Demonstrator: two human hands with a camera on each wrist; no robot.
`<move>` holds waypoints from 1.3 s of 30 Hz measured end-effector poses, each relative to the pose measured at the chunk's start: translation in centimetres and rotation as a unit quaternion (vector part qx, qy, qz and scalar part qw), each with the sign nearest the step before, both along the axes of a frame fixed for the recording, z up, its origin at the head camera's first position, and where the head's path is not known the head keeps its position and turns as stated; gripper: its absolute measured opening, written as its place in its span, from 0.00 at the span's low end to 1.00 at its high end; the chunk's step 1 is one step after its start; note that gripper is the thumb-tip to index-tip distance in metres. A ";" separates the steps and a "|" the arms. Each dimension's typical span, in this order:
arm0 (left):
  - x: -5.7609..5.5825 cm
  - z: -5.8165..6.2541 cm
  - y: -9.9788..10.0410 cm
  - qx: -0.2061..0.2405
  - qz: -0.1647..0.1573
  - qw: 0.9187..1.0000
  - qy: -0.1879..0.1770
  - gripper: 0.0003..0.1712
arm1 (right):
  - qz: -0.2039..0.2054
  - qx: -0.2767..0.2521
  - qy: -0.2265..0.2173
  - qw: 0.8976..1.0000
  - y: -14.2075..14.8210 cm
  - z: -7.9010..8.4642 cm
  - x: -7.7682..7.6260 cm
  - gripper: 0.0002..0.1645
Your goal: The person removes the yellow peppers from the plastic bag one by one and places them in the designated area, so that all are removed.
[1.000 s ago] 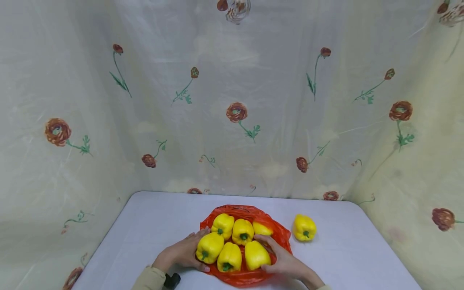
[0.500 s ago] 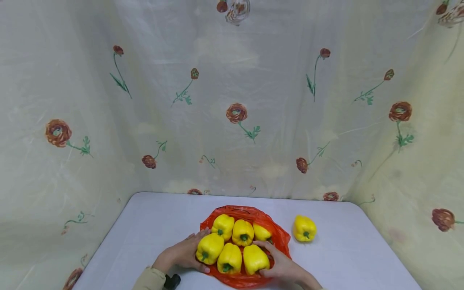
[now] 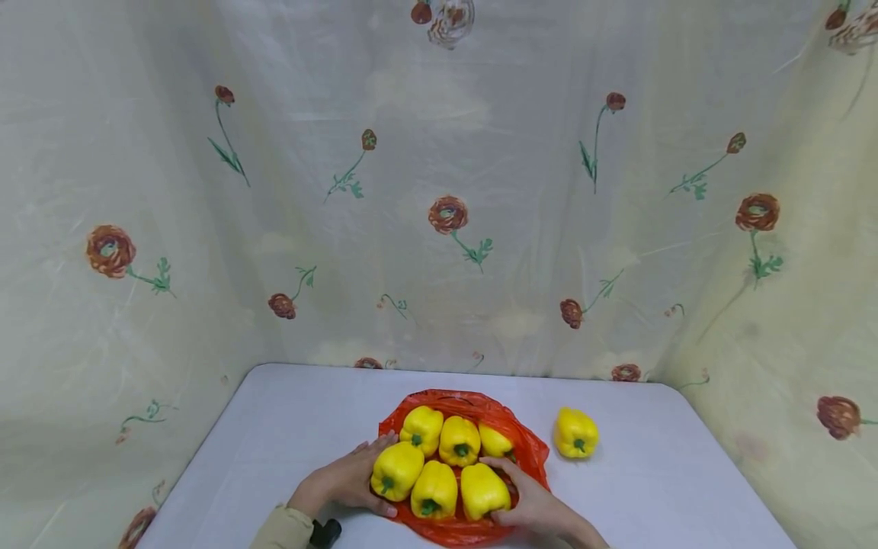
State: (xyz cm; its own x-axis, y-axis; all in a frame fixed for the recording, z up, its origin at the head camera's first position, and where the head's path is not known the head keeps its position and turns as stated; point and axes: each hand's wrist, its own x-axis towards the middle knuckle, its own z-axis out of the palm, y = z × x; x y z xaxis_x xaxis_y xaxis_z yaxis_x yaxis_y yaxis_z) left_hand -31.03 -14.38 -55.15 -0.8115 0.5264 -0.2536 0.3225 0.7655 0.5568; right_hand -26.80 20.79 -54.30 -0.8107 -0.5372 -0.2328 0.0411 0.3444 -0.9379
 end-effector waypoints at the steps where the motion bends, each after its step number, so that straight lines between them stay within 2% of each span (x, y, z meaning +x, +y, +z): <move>1: 0.0 0.0 0.0 0.000 0.000 1.000 0.000 0.68 | -0.002 -0.002 -0.001 1.000 0.0 0.0 0.0 0.46; 8: 0.0 0.0 -0.1 0.005 0.005 1.000 -0.007 0.68 | 0.001 -0.008 0.023 1.000 0.1 0.1 0.1 0.46; 20: 0.1 0.0 0.0 0.006 0.008 1.000 -0.010 0.68 | -0.035 0.026 0.056 0.997 0.0 0.5 0.1 0.48; 39: 0.2 0.2 0.0 0.002 0.003 1.000 -0.005 0.67 | -0.068 0.038 0.087 0.993 0.8 2.7 0.1 0.48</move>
